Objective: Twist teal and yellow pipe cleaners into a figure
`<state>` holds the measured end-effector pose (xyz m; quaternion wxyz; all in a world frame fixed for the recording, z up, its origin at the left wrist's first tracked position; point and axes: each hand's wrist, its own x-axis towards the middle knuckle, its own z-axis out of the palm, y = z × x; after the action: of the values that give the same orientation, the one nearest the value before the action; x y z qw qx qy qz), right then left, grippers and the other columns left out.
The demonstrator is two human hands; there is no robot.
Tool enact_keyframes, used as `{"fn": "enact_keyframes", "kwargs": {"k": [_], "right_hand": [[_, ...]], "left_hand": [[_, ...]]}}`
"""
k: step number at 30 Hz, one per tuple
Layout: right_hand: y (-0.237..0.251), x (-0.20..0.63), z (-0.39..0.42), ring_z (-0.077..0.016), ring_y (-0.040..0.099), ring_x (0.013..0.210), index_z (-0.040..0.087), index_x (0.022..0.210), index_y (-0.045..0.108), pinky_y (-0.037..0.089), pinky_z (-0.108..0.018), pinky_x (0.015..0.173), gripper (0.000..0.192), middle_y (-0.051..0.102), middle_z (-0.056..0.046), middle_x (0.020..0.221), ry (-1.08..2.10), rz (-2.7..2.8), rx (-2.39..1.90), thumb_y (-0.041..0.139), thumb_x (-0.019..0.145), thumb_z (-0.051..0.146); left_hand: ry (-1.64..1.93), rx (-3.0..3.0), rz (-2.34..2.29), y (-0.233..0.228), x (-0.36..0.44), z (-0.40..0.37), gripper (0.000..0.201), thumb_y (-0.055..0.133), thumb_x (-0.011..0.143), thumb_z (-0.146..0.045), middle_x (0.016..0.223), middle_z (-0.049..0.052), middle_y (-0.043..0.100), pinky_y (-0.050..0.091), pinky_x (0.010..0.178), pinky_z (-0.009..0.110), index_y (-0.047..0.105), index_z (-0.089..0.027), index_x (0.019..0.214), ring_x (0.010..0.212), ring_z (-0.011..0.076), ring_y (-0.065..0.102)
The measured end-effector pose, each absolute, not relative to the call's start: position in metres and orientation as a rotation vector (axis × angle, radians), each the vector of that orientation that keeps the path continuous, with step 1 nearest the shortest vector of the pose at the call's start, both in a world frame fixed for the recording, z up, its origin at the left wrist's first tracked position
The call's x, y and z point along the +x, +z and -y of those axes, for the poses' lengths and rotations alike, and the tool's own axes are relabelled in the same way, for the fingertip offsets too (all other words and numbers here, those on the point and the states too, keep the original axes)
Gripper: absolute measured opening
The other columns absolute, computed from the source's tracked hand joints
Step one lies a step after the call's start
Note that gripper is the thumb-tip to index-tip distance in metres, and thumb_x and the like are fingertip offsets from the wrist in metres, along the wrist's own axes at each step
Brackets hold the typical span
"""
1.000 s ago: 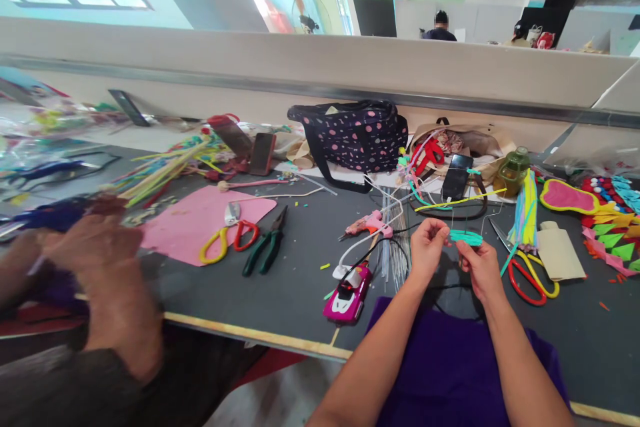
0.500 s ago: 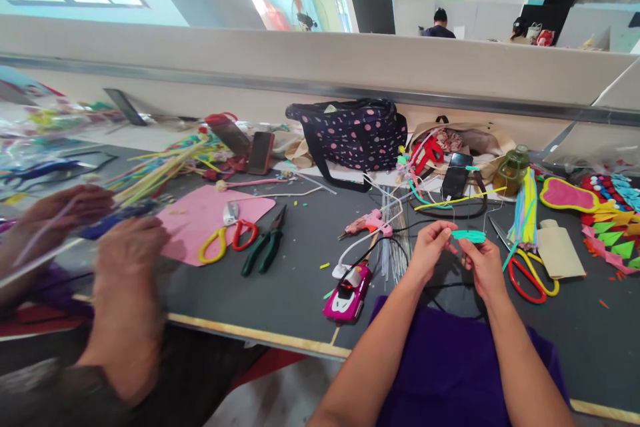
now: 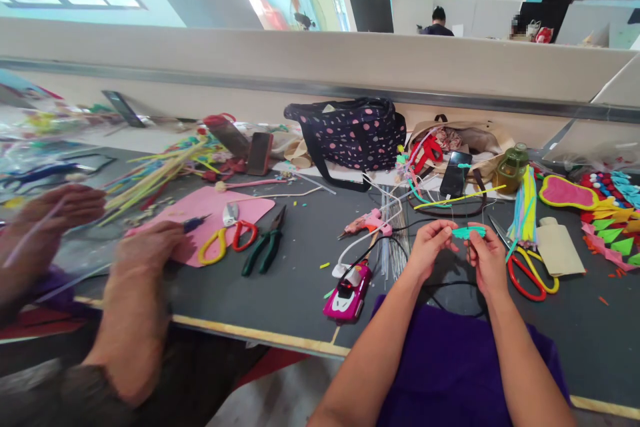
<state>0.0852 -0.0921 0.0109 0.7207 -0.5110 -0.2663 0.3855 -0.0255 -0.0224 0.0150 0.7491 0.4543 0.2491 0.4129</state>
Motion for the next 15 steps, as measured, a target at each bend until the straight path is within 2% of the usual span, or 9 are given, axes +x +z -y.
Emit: {"fn": "enact_keyframes", "kwargs": {"k": [2,8,15], "right_hand": [[0.0120,0.0856,0.0924,-0.0047,0.040,0.041,0.021,0.103,0.062,0.029,-0.017,0.036,0.040,0.061,0.005,0.062,0.844,0.596,-1.108,0.071,0.072,0.044],[0.0118,0.0851,0.0924,-0.0048,0.042,0.042,0.020,0.092,0.061,0.032,-0.017,0.038,0.032,0.059,0.005,0.061,0.866,0.601,-1.051,0.072,0.072,0.043],[0.0081,0.0864,0.0913,-0.0056,0.041,0.043,0.020,0.094,0.061,0.032,-0.018,0.038,0.034,0.059,0.004,0.062,0.787,0.621,-1.099,0.072,0.072,0.044]], "left_hand": [[0.869,0.940,-0.507,0.0152,-0.0255,0.0222,0.032,0.075,0.070,-0.036,0.060,-0.002,0.051,0.052,0.056,0.025,0.068,-0.010,0.087,0.052,0.0071,0.046],[0.831,0.827,-0.454,0.0142,-0.0256,0.0207,0.031,0.077,0.068,-0.032,0.057,-0.003,0.048,0.053,0.057,0.025,0.069,-0.009,0.088,0.052,0.0065,0.045],[0.855,0.818,-0.466,0.0162,-0.0232,0.0236,0.034,0.075,0.071,-0.037,0.061,-0.001,0.054,0.054,0.058,0.026,0.068,-0.009,0.090,0.054,0.0084,0.050]]}}
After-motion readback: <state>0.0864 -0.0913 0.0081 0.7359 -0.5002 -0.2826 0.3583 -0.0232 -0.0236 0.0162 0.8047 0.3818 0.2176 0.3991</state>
